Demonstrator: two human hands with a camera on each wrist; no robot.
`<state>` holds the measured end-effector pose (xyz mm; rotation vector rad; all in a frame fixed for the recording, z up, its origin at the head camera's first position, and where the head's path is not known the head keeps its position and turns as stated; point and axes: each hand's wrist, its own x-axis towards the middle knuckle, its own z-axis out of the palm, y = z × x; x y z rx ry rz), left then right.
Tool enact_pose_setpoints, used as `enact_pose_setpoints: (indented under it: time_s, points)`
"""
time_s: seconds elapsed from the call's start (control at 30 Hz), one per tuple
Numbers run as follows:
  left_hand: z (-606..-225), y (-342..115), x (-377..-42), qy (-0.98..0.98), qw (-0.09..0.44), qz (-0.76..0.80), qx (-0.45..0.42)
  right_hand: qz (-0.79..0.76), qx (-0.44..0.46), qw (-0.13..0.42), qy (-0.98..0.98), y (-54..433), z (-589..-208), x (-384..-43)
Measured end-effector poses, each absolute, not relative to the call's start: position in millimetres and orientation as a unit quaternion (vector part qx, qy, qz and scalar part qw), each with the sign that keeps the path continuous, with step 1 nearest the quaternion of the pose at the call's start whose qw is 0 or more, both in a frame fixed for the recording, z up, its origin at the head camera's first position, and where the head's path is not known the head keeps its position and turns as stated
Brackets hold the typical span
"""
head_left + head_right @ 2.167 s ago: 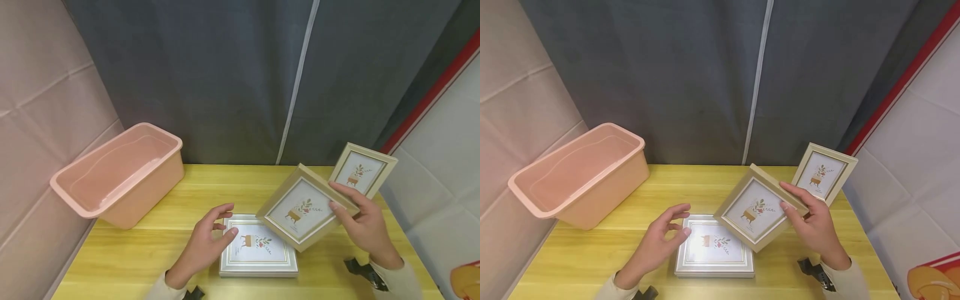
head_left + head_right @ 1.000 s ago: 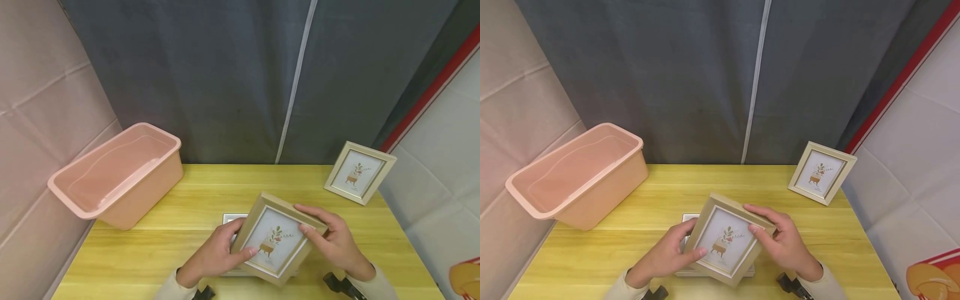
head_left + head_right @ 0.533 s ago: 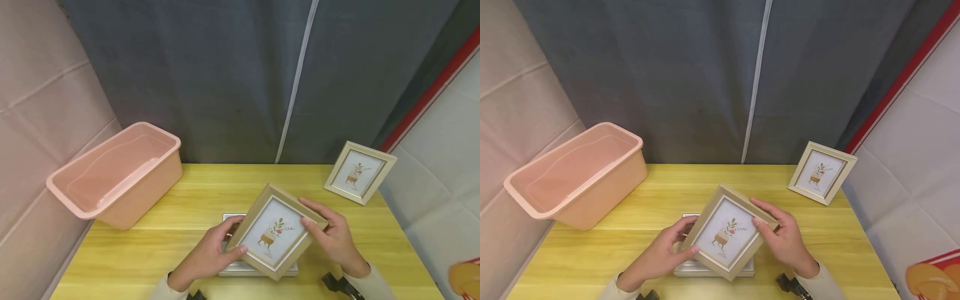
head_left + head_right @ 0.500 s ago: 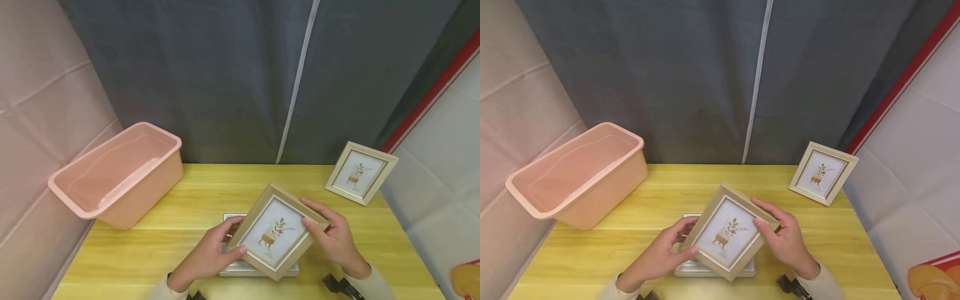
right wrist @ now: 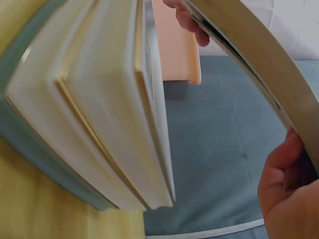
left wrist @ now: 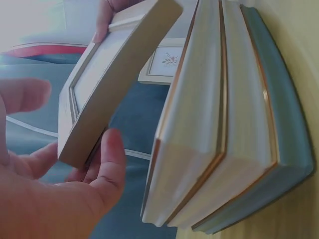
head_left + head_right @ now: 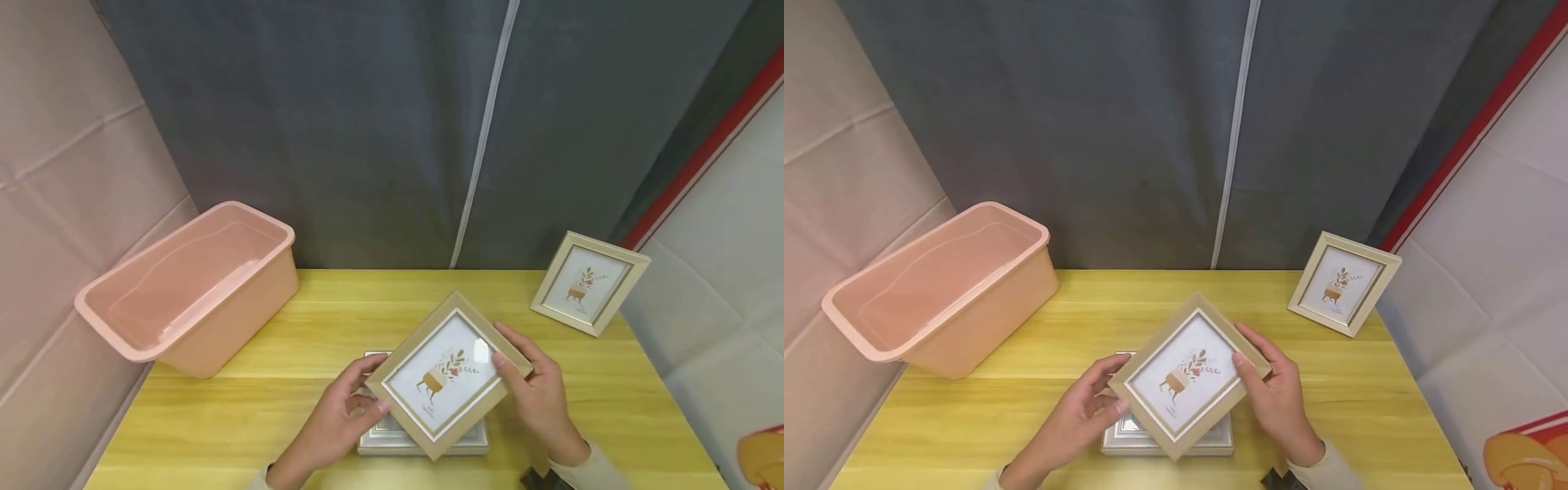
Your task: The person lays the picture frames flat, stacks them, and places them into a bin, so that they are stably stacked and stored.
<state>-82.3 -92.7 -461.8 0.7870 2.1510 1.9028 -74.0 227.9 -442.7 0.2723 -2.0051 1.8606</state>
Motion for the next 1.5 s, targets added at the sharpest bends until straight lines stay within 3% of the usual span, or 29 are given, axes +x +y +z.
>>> enact_pose_setpoints:
  time_s: [0.27, 0.57, 0.73, 1.13, 1.27, 1.5]
  points:
    - [-464.3, -87.4, -74.8, 0.674, 0.101, 0.707, 0.19, 0.7, -0.025, 0.177, -0.692, 217.2, -447.8, -70.8]
    - [-461.5, -71.4, -64.6, 0.682, 0.097, 0.718, 0.095, 0.738, -0.085, 0.152, -0.652, 204.6, -452.1, -68.6]
    - [-462.8, -66.6, -62.2, 0.688, 0.095, 0.714, 0.083, 0.734, -0.097, 0.141, -0.658, 201.0, -453.6, -68.3]
    - [-464.7, -76.3, -68.3, 0.707, 0.099, 0.697, 0.07, 0.766, 0.021, 0.13, -0.629, 215.8, -463.6, -69.3]
    - [-462.5, -80.1, -70.0, 0.711, 0.087, 0.695, 0.07, 0.761, 0.076, 0.099, -0.637, 222.8, -464.9, -70.6]
    - [-459.0, -87.7, -74.9, 0.734, 0.059, 0.673, 0.074, 0.701, 0.096, 0.048, -0.705, 231.0, -466.7, -69.1]
